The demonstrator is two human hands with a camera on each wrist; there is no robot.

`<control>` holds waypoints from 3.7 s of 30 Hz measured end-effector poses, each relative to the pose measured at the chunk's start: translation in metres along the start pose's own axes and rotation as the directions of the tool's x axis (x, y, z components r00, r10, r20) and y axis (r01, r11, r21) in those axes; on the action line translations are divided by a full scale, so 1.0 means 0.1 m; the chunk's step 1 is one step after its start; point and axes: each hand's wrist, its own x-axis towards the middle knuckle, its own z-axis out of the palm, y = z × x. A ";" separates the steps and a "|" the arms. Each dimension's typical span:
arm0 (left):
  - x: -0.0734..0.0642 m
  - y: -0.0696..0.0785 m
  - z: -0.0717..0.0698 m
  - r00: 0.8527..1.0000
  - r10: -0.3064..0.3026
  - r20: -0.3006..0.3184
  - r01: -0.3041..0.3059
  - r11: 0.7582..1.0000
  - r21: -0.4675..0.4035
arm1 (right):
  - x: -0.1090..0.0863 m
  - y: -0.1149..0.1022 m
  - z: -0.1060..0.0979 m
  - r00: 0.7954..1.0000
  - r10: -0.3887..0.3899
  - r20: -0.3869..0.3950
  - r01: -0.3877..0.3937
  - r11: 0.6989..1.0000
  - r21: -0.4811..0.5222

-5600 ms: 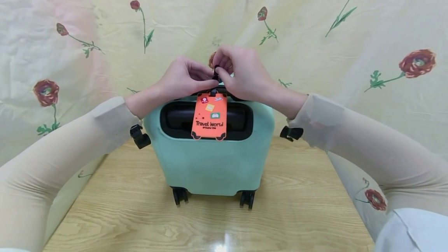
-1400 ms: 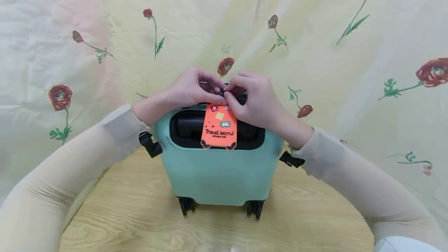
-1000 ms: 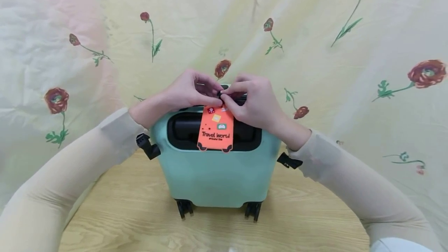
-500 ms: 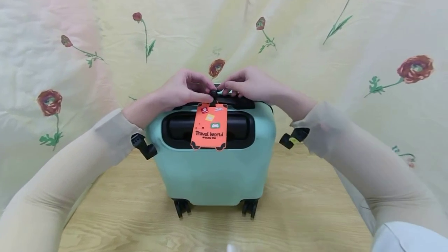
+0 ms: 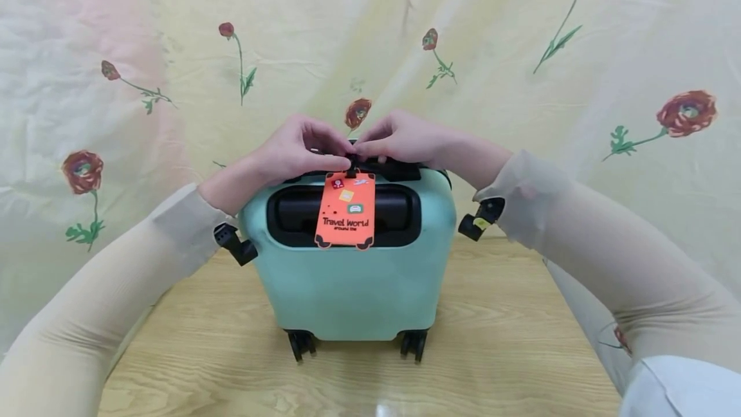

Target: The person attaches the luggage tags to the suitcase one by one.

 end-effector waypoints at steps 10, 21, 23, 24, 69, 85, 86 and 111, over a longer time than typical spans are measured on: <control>0.02 -0.02 -0.01 0.998 0.050 0.043 -0.054 0.994 0.100 | -0.05 0.00 -0.03 0.999 -0.034 0.004 0.033 0.998 0.056; -0.01 -0.03 -0.01 0.997 0.071 0.038 -0.075 0.990 0.116 | 0.01 0.04 -0.02 0.999 -0.040 0.018 0.039 0.996 0.076; -0.02 -0.03 -0.02 0.997 0.069 0.034 -0.072 0.991 0.113 | 0.02 0.03 -0.02 0.998 -0.048 0.036 0.045 0.997 0.068; -0.02 -0.03 -0.02 0.997 0.068 0.031 -0.071 0.991 0.112 | 0.03 0.03 -0.02 0.998 -0.052 0.046 0.049 0.997 0.059; -0.10 0.08 0.48 0.882 0.348 -0.319 -0.051 0.743 0.668 | 0.00 0.10 0.08 0.991 0.012 -0.135 0.037 0.936 0.351; -0.11 0.07 0.46 0.881 0.339 -0.330 -0.056 0.768 0.638 | 0.03 0.07 0.07 0.997 -0.021 -0.078 0.038 0.975 0.220; -0.11 0.07 0.46 0.883 0.337 -0.327 -0.055 0.766 0.641 | 0.03 0.07 0.07 0.997 -0.023 -0.077 0.040 0.973 0.225; -0.08 0.04 0.37 0.895 0.337 -0.292 -0.097 0.785 0.611 | 0.00 -0.02 0.16 0.991 0.025 -0.131 0.004 0.976 0.216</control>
